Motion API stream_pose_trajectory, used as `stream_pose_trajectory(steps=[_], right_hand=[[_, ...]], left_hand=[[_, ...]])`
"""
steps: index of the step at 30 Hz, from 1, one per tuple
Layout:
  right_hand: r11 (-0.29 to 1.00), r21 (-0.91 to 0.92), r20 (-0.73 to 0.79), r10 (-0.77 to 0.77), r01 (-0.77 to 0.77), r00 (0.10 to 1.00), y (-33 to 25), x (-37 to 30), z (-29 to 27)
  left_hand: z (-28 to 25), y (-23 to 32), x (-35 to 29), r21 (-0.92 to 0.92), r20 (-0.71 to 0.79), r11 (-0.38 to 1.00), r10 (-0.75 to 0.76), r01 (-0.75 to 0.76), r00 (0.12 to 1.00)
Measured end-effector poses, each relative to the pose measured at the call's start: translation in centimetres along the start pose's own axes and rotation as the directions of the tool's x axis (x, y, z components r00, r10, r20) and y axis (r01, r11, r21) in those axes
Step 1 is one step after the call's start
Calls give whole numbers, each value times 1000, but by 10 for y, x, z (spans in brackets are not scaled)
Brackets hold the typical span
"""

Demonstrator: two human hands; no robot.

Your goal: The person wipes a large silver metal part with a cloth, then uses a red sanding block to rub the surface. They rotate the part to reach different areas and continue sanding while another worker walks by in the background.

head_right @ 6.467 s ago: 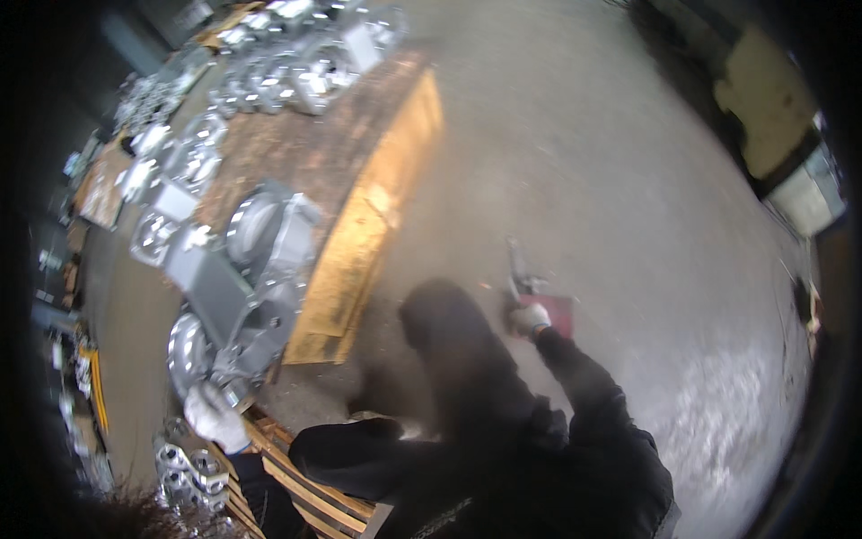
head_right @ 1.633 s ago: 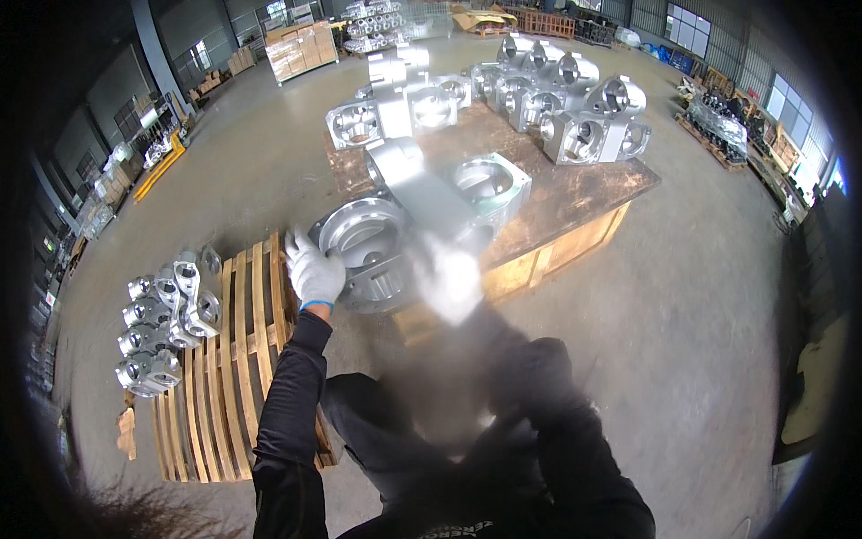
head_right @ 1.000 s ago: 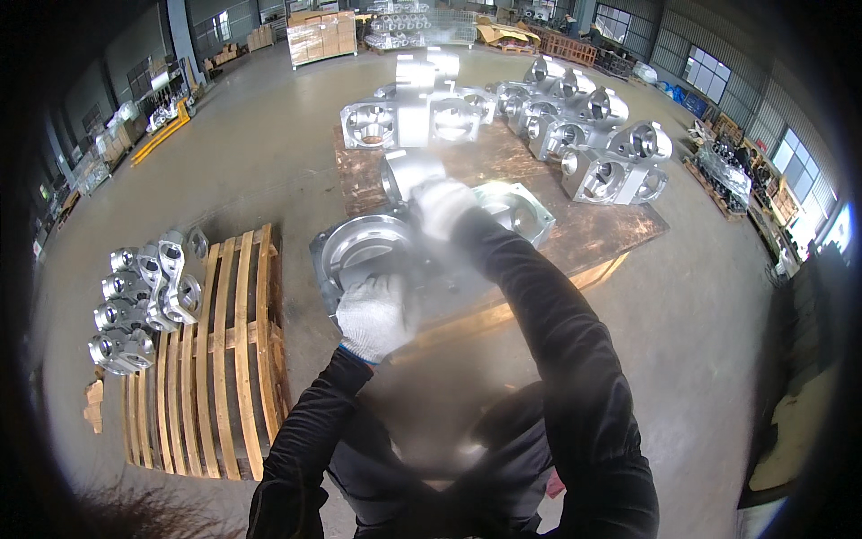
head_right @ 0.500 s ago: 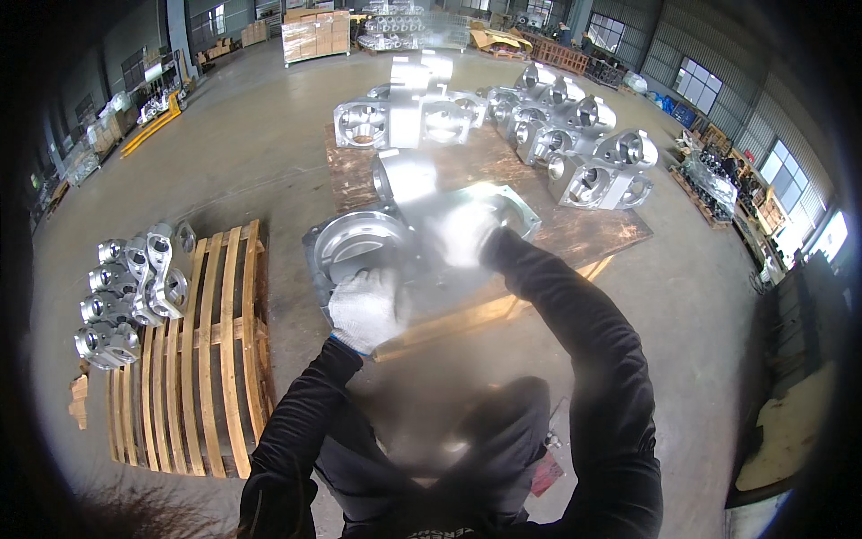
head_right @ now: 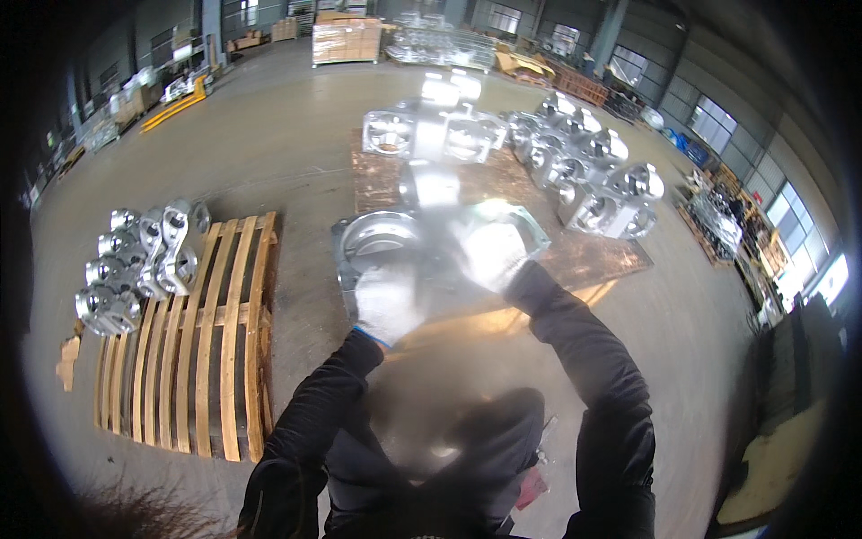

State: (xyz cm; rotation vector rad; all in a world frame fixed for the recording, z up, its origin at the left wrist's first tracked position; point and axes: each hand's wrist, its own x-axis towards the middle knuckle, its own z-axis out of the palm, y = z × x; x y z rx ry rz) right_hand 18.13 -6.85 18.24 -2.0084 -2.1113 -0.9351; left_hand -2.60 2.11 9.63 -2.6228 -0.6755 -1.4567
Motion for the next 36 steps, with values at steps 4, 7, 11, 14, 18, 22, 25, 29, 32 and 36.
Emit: stream_pose_trajectory(steps=[4,7,11,14,18,22,25,29,32,36], right_hand=[[970,101,-129,-206,220,970,-43,78,11],[974,165,227,-193,158,955,-78,131,20],[979,152,322,-176,133,930,-102,171,34],[980,166,354,-164,111,921,-106,185,47],[983,62,369,-186,176,911,-104,196,56],[969,19,372,-237,248,897,-104,202,53],[969,39,349,-244,246,905,-106,200,49],[963,66,316,-269,262,910,-108,192,47],[949,42,239,-313,312,919,-112,191,49],[944,-4,196,-323,330,926,-114,195,48]], left_hand=[[5,-2,-6,-1,199,998,-67,68,978],[12,-12,-4,-149,116,989,10,7,993],[17,-12,-6,-252,52,967,-22,35,998],[17,-8,-6,-213,170,970,-78,114,982],[13,-11,-3,-215,260,972,-35,93,965],[9,-11,-2,-227,165,971,-42,80,985],[10,-11,-3,-206,129,977,-30,56,991],[13,-10,-3,-216,129,973,-53,80,990],[11,-9,-3,-217,150,972,-59,91,987],[5,-10,-2,-241,263,967,-21,87,965]])
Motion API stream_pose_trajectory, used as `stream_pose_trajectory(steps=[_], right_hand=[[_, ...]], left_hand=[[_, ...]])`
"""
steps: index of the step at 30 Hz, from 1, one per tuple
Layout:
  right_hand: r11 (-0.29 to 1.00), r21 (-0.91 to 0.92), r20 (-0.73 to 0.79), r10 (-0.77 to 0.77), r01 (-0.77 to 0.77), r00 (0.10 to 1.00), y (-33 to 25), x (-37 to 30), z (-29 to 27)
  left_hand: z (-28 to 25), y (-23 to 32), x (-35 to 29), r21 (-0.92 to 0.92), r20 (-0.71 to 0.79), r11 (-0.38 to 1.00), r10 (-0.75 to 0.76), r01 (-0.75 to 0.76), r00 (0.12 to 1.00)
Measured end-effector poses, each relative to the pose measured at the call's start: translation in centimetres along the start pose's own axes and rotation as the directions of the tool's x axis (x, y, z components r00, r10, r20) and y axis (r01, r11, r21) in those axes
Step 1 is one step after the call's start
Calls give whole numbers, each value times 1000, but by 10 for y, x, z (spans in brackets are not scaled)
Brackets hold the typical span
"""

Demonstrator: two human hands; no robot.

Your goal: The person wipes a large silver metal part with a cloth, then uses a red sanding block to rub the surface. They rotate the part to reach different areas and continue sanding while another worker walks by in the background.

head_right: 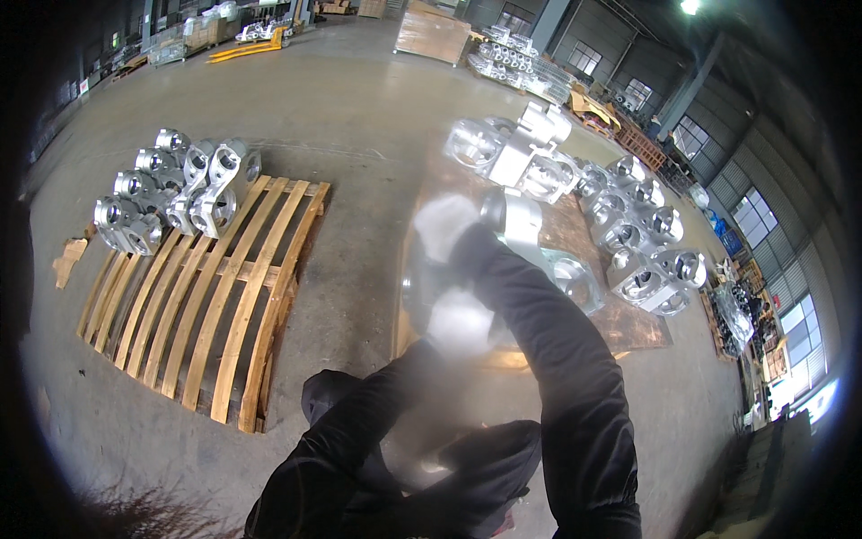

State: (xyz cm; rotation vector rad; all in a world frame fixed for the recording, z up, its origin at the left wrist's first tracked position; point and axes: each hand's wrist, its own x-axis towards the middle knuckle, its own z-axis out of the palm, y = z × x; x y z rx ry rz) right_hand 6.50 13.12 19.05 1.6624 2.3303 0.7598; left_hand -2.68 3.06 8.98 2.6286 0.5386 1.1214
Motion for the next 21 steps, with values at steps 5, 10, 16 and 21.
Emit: stream_pose_trajectory(steps=[5,10,16,21], right_hand=[[1000,19,134,12,-15,991,6,0,-7],[995,-95,75,34,-27,997,4,-5,-8],[998,2,84,-67,67,994,3,-7,-13],[993,-56,86,-95,100,992,4,-6,-12]], left_hand=[[-5,1,2,6,20,999,-39,39,999],[-1,0,4,30,-3,999,25,-25,1000],[0,-2,1,18,-105,999,32,-30,994],[-2,1,2,35,-32,999,-16,17,999]])
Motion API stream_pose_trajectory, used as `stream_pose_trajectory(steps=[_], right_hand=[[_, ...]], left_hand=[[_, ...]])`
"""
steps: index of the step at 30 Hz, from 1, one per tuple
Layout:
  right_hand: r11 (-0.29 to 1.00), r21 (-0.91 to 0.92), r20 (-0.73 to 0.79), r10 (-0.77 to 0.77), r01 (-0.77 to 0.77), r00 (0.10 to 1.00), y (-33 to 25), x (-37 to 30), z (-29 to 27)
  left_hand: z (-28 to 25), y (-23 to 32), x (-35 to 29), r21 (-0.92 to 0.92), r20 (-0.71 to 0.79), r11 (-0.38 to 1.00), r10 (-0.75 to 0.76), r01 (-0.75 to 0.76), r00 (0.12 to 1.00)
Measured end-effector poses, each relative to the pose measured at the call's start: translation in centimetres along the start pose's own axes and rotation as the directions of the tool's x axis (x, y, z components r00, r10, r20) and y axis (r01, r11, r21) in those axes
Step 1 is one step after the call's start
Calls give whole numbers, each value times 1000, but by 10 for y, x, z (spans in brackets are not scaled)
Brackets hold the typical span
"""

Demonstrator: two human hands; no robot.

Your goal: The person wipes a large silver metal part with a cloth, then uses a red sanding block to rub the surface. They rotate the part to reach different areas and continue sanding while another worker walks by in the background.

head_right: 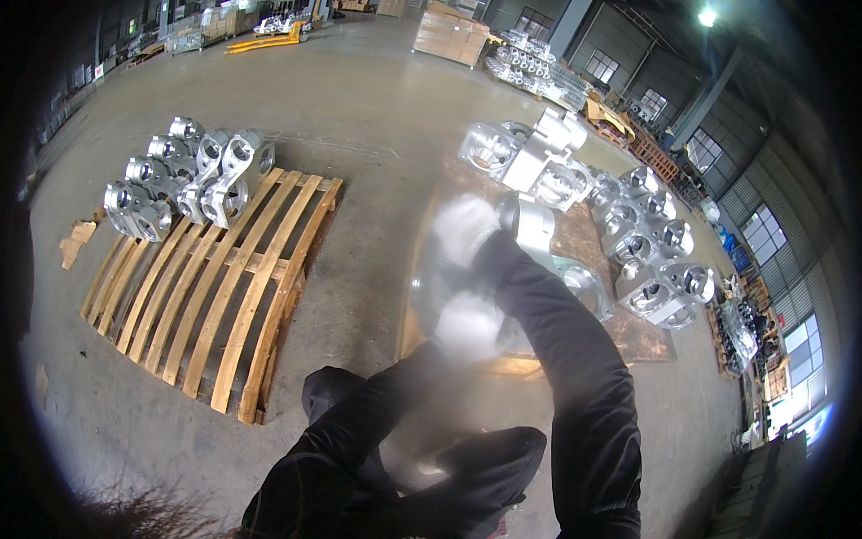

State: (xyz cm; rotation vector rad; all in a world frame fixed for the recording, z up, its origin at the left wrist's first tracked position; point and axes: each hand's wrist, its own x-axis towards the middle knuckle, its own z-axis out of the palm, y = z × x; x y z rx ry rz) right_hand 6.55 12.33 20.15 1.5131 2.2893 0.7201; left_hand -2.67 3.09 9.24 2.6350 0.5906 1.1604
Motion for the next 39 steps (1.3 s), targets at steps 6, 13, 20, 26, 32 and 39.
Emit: stream_pose_trajectory(steps=[6,13,20,26,32,39], right_hand=[[1000,-23,11,14,-13,1000,2,10,-1],[998,-3,167,-66,68,984,-4,7,-23],[984,60,-31,-167,169,985,-23,-40,-27],[984,92,49,-155,150,987,-42,-70,-43],[994,61,42,-94,92,995,-57,-81,-68],[987,128,-12,-94,94,996,-65,-76,-52]], left_hand=[[1,-1,-2,-16,-40,999,28,-29,999],[-5,-3,1,35,-46,996,82,-80,996],[-9,-1,0,-116,163,990,-55,75,985],[37,-8,-10,-225,-93,973,-66,44,993],[91,-25,-14,-296,86,949,-83,105,993],[74,-19,-22,114,-12,993,-20,21,1000]])
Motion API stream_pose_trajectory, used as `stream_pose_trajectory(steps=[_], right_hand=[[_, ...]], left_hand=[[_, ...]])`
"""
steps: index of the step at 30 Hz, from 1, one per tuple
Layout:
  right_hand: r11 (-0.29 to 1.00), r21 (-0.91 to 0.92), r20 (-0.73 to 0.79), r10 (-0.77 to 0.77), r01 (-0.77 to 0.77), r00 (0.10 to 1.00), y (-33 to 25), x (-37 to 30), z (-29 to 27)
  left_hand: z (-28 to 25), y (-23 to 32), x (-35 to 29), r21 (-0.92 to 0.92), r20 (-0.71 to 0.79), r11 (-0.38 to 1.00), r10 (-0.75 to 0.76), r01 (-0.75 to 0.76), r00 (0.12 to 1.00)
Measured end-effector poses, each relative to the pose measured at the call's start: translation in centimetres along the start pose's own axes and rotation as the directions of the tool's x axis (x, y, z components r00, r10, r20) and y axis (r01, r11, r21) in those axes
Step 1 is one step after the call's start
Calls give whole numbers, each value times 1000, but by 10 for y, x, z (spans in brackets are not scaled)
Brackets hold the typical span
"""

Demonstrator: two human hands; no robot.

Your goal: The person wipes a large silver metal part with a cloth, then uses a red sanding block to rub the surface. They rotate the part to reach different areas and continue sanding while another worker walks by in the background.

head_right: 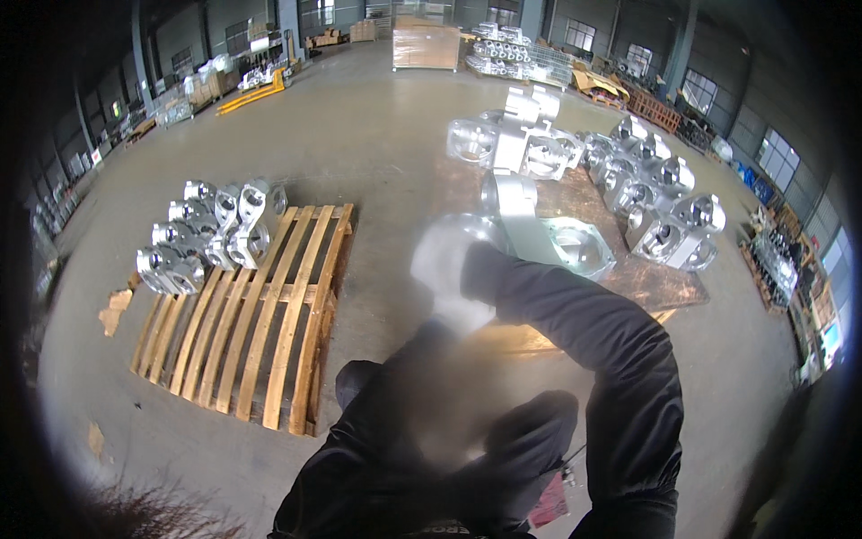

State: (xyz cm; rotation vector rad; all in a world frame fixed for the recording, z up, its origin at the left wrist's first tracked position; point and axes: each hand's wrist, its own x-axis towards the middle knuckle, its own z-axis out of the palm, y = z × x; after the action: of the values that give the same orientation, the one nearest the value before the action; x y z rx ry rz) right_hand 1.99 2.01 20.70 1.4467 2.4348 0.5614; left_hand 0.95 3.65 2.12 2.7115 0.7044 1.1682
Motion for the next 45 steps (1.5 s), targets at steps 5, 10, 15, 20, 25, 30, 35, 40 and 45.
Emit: stream_pose_trajectory(steps=[5,10,15,20,25,30,35,40,45], right_hand=[[984,179,-288,62,-10,956,28,-48,1],[898,325,-431,418,-295,800,98,-170,21],[612,272,-304,787,-743,537,164,-287,113],[450,543,-272,893,-709,358,232,-330,239],[397,378,-6,904,-837,427,257,-318,282],[392,438,62,884,-809,463,266,-295,265],[417,475,15,877,-775,481,281,-287,284],[411,665,-60,862,-624,504,300,-285,348],[383,894,-244,851,-233,464,307,-271,376]], left_hand=[[-59,11,4,238,-185,966,141,-95,973],[-77,25,20,513,-43,858,52,-23,998],[-82,20,32,254,-92,955,182,-153,979],[-89,26,35,231,-41,963,151,-137,988],[-89,34,38,239,-46,964,135,-120,990],[-86,33,39,230,-64,965,145,-126,987],[-83,33,39,267,-61,954,156,-134,986],[-77,27,37,305,-61,944,155,-129,986],[-75,24,35,340,-44,930,166,-142,985]])
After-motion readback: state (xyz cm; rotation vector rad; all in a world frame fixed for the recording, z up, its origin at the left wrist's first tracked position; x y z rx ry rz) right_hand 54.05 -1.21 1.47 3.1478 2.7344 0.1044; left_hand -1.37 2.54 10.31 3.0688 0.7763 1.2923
